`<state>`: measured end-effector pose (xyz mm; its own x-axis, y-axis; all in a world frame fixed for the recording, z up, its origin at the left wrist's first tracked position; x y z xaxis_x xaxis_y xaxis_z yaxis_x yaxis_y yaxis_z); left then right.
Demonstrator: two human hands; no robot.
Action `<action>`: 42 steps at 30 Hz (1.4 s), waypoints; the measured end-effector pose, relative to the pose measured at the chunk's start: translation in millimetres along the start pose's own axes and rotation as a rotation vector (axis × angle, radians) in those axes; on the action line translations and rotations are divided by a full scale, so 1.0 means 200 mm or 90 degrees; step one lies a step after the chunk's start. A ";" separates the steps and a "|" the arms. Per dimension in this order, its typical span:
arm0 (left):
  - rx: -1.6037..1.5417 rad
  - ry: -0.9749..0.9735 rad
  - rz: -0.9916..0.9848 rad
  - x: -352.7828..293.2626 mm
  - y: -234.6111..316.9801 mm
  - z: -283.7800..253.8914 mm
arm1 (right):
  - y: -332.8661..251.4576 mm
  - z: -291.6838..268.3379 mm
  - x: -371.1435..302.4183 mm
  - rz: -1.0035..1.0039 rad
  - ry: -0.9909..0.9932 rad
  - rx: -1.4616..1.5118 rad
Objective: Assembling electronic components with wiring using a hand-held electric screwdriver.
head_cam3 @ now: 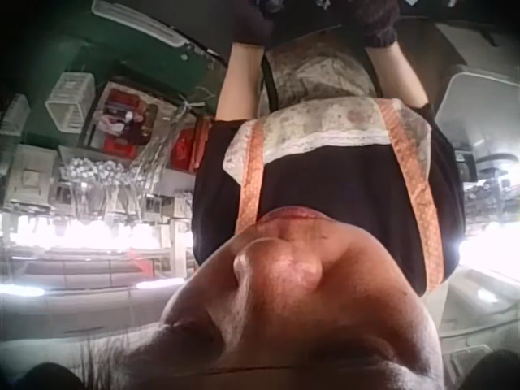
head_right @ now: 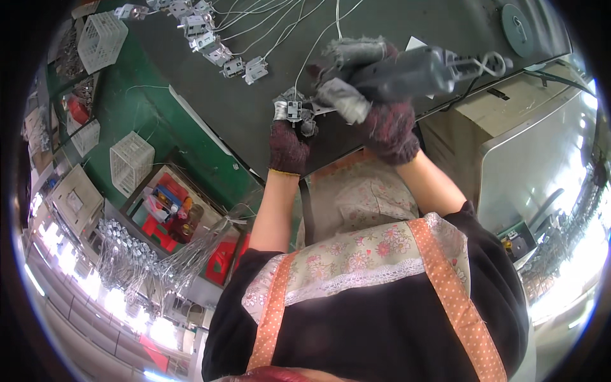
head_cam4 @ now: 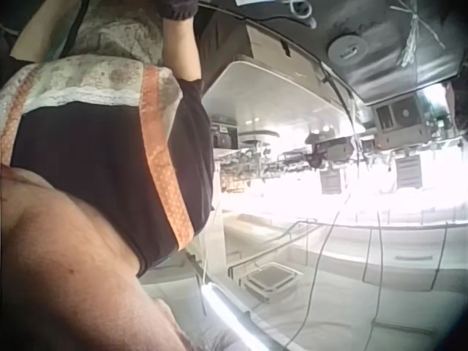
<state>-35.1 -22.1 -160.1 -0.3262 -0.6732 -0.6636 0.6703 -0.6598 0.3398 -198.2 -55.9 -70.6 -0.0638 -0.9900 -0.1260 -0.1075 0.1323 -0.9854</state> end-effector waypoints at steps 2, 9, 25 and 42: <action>0.064 0.038 0.020 0.02 0.01 -0.04 | 0.18 0.15 -0.05 0.038 -0.129 -0.119; 0.721 0.219 0.446 0.00 0.11 -0.22 | 0.02 0.33 0.03 0.047 -0.203 -0.155; 0.060 0.060 0.020 0.05 -0.03 -0.09 | -0.25 0.09 0.17 -0.063 -0.064 0.230; 1.235 0.353 0.747 -0.27 0.54 0.55 | -0.02 -0.31 0.13 0.022 0.189 0.058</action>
<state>-17.5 -94.0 -13.8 -0.0447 -0.9599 0.2767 -0.9247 0.1446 0.3522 -260.2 -79.6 -63.7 -0.3539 -0.9258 -0.1332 -0.0122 0.1470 -0.9891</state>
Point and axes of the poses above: each hand's wrist, its own x-axis towards the middle knuckle, its own z-axis out of the palm, y = z × x, the point moved 9 cm from there along x, towards the middle knuckle, and after that the axes turned 6 degrees about x, right-handed, at the moved point
